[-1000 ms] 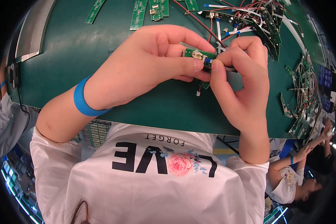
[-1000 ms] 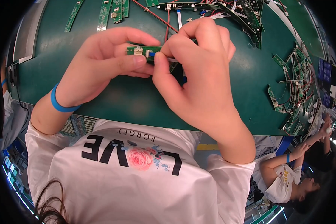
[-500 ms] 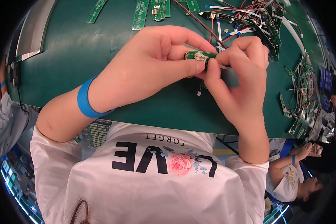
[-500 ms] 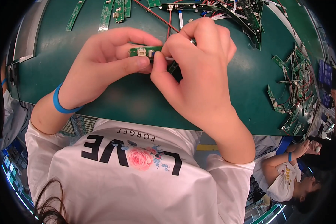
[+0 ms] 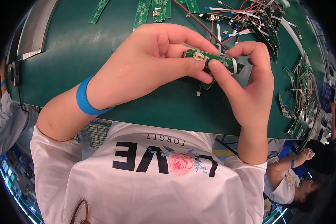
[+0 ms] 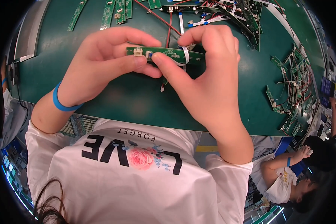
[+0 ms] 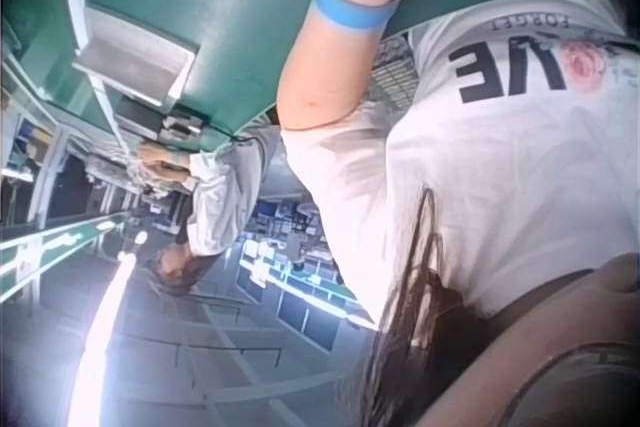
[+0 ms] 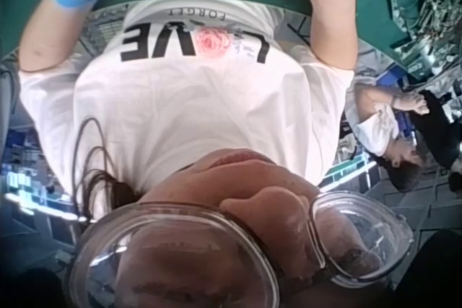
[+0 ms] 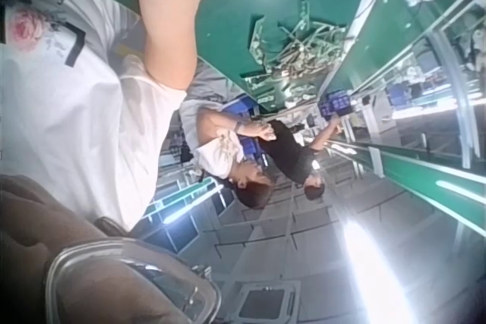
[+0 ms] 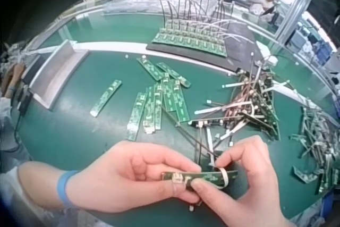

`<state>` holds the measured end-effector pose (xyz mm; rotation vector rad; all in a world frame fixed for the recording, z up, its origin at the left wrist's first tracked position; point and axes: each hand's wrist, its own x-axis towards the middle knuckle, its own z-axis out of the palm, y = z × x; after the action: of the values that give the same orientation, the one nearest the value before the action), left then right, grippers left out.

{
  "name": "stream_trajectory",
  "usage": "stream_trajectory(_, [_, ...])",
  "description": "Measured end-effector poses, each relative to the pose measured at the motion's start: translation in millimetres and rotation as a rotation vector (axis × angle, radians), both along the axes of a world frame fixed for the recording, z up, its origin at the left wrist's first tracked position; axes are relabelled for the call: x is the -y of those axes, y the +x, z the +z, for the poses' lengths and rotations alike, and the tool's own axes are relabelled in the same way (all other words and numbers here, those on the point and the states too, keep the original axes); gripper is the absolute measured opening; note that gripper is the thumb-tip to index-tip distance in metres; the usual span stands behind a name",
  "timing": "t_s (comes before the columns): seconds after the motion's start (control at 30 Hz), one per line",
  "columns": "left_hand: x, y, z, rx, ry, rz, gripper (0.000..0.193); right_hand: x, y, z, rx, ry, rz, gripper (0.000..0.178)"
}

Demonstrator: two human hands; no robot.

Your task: The person assembles wire harnesses and connectors onto printed circuit boards by hand, attaching the electronic components at an industrial assembly line.

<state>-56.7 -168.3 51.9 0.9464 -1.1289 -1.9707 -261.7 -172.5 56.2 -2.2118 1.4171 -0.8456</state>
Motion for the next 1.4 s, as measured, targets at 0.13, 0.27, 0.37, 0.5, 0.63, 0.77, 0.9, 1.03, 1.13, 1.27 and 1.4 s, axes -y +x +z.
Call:
stream_trajectory(0.13, [-1, 0, 5, -0.019, 0.001, -0.041, 0.031, 1, -5, 0, 0.217, 0.221, 0.13, 0.018])
stream_trajectory(0.27, [-1, -2, 3, -0.044, -0.008, -0.025, 0.037, 1, -8, 2, 0.252, 0.317, 0.171, 0.015])
stream_trajectory(0.37, [-2, -1, 5, -0.02, -0.03, -0.027, 0.039, 0, -8, 0, 0.274, 0.325, 0.165, 0.016])
stream_trajectory(0.5, [-2, -2, 2, -0.039, -0.04, -0.017, 0.038, -2, -6, -4, 0.289, 0.251, 0.174, 0.017])
stream_trajectory(0.63, [-5, -4, -4, -0.023, 0.029, 0.045, 0.03, -2, -3, -8, 0.252, 0.16, 0.16, 0.018])
stream_trajectory(0.77, [-6, -5, -4, 0.015, -0.008, 0.089, 0.021, -3, -1, -8, 0.237, 0.107, 0.167, 0.018])
stream_trajectory(0.9, [-7, -6, -2, 0.085, -0.057, 0.125, 0.02, -4, 2, -10, 0.218, 0.048, 0.168, 0.018])
stream_trajectory(1.03, [-6, -6, 1, 0.092, -0.048, 0.132, 0.019, 3, 2, -9, 0.234, 0.029, 0.176, 0.016])
stream_trajectory(1.13, [-8, -6, 1, 0.058, -0.051, 0.122, 0.02, 11, -8, -5, 0.544, 0.244, 0.057, 0.021])
stream_trajectory(1.27, [-7, -6, 5, 0.103, -0.086, 0.084, 0.022, 28, -2, -6, 0.546, 0.403, 0.163, 0.027])
stream_trajectory(1.4, [-6, -3, 7, -0.018, -0.117, 0.094, 0.024, 29, -3, -3, 0.655, 0.325, 0.211, 0.026])
